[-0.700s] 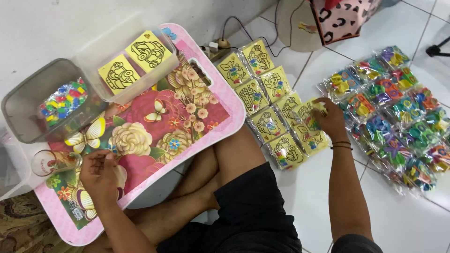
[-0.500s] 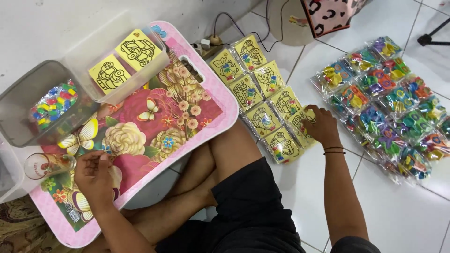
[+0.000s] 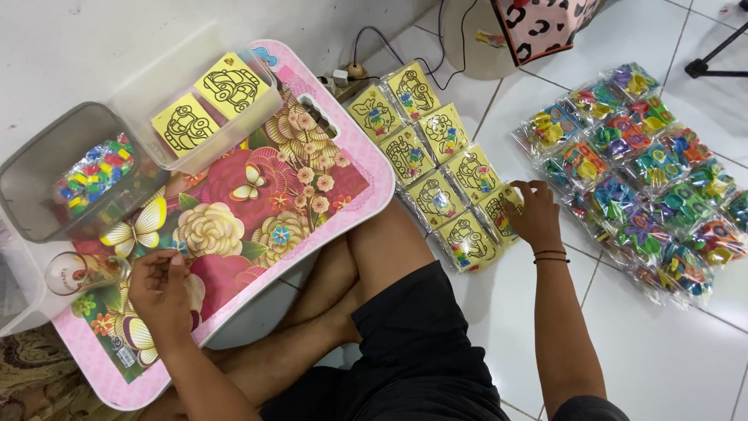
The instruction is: The person places a yellow illustrated card and a small clear bag of colorful beads into a larger plastic sleeve, and then seals the sleeve.
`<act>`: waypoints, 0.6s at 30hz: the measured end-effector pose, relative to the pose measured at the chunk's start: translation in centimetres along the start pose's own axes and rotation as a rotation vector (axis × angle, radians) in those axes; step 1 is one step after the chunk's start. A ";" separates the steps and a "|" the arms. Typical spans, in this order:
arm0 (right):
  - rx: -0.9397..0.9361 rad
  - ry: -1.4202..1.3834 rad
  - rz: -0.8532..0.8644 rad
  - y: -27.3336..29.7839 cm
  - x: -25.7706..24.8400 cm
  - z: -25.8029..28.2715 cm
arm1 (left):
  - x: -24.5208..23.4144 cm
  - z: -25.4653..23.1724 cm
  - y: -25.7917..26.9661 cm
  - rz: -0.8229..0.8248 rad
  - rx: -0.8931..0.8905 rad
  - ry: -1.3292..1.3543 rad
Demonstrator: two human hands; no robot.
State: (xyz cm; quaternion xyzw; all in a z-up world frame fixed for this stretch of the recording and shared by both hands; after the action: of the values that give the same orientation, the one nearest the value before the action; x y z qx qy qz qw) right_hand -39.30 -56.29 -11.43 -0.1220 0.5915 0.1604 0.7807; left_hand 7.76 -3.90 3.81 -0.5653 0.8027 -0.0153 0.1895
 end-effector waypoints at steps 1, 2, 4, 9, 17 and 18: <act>-0.003 -0.001 -0.002 -0.2 -0.6 0.3 | -0.1 0.1 0.0 -0.003 0.002 0.000; -0.026 -0.064 -0.028 -0.3 -1.5 0.8 | 0.0 0.2 0.0 0.006 0.008 0.017; -0.050 -0.126 -0.055 -0.4 -3.7 2.2 | 0.1 0.2 0.0 0.014 0.015 0.034; -0.007 -0.380 -0.033 -0.4 -10.1 7.8 | -0.3 1.2 -0.5 0.014 0.197 0.047; -0.438 -0.553 -0.127 2.0 -19.5 24.8 | -0.5 1.4 -0.5 -0.004 0.169 0.030; -0.527 -0.569 -0.131 2.7 -20.4 27.3 | -0.4 1.2 -0.5 0.023 0.166 0.027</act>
State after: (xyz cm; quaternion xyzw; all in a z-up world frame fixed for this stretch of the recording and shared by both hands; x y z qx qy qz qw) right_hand -21.34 -45.57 15.62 -0.3063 0.2809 0.2840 0.8641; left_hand 8.68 -3.49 2.95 -0.5380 0.8077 -0.0873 0.2249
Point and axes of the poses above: each hand's wrist, its own y-axis away from the middle knuckle, its own x-axis out of the palm, z = x × y, the point moved 10 cm from there along -y, towards the middle knuckle, and after that the axes turned 8 degrees about x, right-handed, at the moved point
